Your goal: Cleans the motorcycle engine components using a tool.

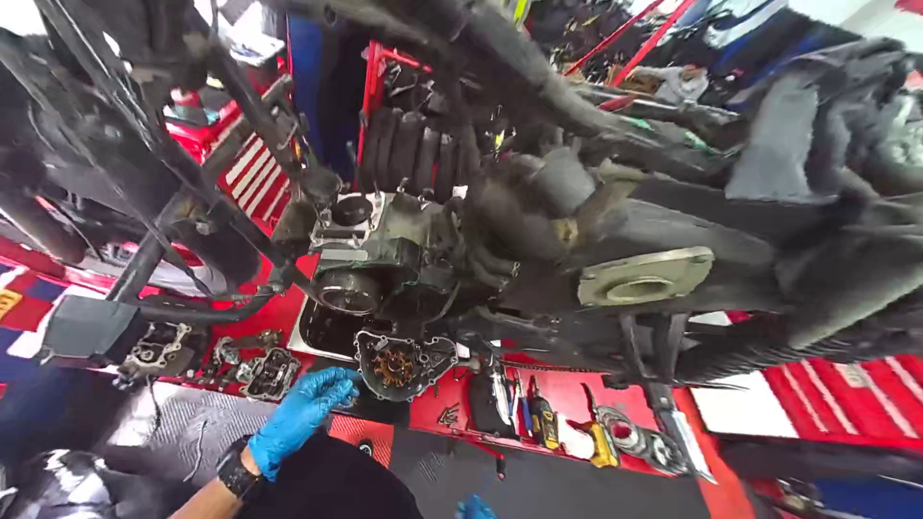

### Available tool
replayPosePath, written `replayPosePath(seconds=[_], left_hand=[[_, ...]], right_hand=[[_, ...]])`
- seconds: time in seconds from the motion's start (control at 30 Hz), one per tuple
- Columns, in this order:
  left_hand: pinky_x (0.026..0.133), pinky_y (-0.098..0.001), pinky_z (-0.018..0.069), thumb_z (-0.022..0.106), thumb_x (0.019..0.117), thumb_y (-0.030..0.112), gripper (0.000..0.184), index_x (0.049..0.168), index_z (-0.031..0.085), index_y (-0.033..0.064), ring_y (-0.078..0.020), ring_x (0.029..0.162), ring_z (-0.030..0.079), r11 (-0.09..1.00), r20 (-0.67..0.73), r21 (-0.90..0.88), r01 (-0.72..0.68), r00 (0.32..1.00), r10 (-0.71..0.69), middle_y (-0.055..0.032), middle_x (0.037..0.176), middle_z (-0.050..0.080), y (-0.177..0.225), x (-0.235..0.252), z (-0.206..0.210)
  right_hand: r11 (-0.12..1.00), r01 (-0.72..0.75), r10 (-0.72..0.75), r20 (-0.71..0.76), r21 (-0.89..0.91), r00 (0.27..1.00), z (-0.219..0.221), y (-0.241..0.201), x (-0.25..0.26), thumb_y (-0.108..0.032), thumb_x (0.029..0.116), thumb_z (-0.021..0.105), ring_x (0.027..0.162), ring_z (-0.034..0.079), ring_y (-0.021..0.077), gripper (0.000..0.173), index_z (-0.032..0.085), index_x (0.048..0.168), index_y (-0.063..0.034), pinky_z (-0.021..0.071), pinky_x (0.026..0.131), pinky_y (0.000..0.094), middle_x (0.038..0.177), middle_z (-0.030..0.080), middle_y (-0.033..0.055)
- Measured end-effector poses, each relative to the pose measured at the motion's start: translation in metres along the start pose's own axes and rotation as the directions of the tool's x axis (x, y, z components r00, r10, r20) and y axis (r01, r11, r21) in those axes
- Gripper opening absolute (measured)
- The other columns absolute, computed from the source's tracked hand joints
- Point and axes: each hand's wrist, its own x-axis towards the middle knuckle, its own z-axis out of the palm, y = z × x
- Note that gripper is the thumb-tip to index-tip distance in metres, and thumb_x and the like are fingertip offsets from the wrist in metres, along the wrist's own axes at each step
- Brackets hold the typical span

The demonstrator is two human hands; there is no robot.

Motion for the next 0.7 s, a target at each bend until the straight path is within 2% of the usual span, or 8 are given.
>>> replayPosePath(seconds=[0.07,0.23,0.4,0.63,0.7], left_hand=[[0.089,-0.0330,0.0605,0.053,0.1032,0.014,0.024,0.119,0.068,0.0024,-0.0150,0.093,0.073,1.000,0.020,-0.022,0.004,1.000,-0.004,-0.0042,0.104,0.075,-0.003,-0.002,-0.013],[0.089,-0.0336,0.0606,0.054,0.1024,0.015,0.025,0.119,0.068,0.0023,-0.0158,0.095,0.073,0.997,0.052,-0.077,0.004,0.999,0.000,-0.0058,0.107,0.074,-0.017,-0.013,-0.052],[0.088,-0.0306,0.0603,0.055,0.1018,0.016,0.024,0.117,0.069,0.0035,-0.0132,0.093,0.072,0.993,0.052,-0.121,0.005,0.999,0.001,-0.0043,0.108,0.074,-0.036,-0.030,-0.087],[0.083,-0.0268,0.0596,0.057,0.1022,0.019,0.024,0.118,0.070,0.0070,-0.0094,0.088,0.071,0.982,0.043,-0.179,0.064,0.997,-0.057,-0.0007,0.100,0.074,-0.067,-0.051,-0.117],[0.084,-0.0278,0.0598,0.057,0.1018,0.020,0.025,0.118,0.071,0.0075,-0.0097,0.089,0.072,0.979,0.052,-0.188,0.078,0.996,-0.069,-0.0007,0.101,0.075,-0.077,-0.055,-0.122]], right_hand=[[0.992,-0.093,0.095,0.018,-0.080,0.995,0.013,0.020,-0.014,-0.019,0.1079,0.048,0.070,0.064,0.0183,0.034,0.061,0.122,0.0088,0.0560,0.065,0.0373,0.090,0.068,0.0167],[0.955,-0.221,0.216,-0.047,-0.197,0.975,0.041,0.038,-0.057,-0.020,0.1063,0.054,0.070,0.063,0.0187,0.031,0.065,0.117,0.0068,0.0555,0.066,0.0376,0.089,0.068,0.0157],[0.930,-0.229,0.222,-0.059,-0.289,0.973,0.053,0.047,-0.077,-0.018,0.1057,0.054,0.068,0.063,0.0193,0.028,0.067,0.111,0.0067,0.0554,0.065,0.0379,0.085,0.068,0.0155],[0.875,-0.278,0.269,-0.080,-0.398,0.960,0.058,0.039,-0.109,-0.018,0.1075,0.052,0.067,0.062,0.0185,0.030,0.065,0.116,0.0070,0.0535,0.062,0.0361,0.087,0.069,0.0158],[0.853,-0.293,0.279,-0.096,-0.431,0.955,0.056,0.034,-0.116,-0.018,0.1072,0.053,0.067,0.062,0.0192,0.029,0.065,0.117,0.0060,0.0537,0.062,0.0367,0.087,0.068,0.0155]])
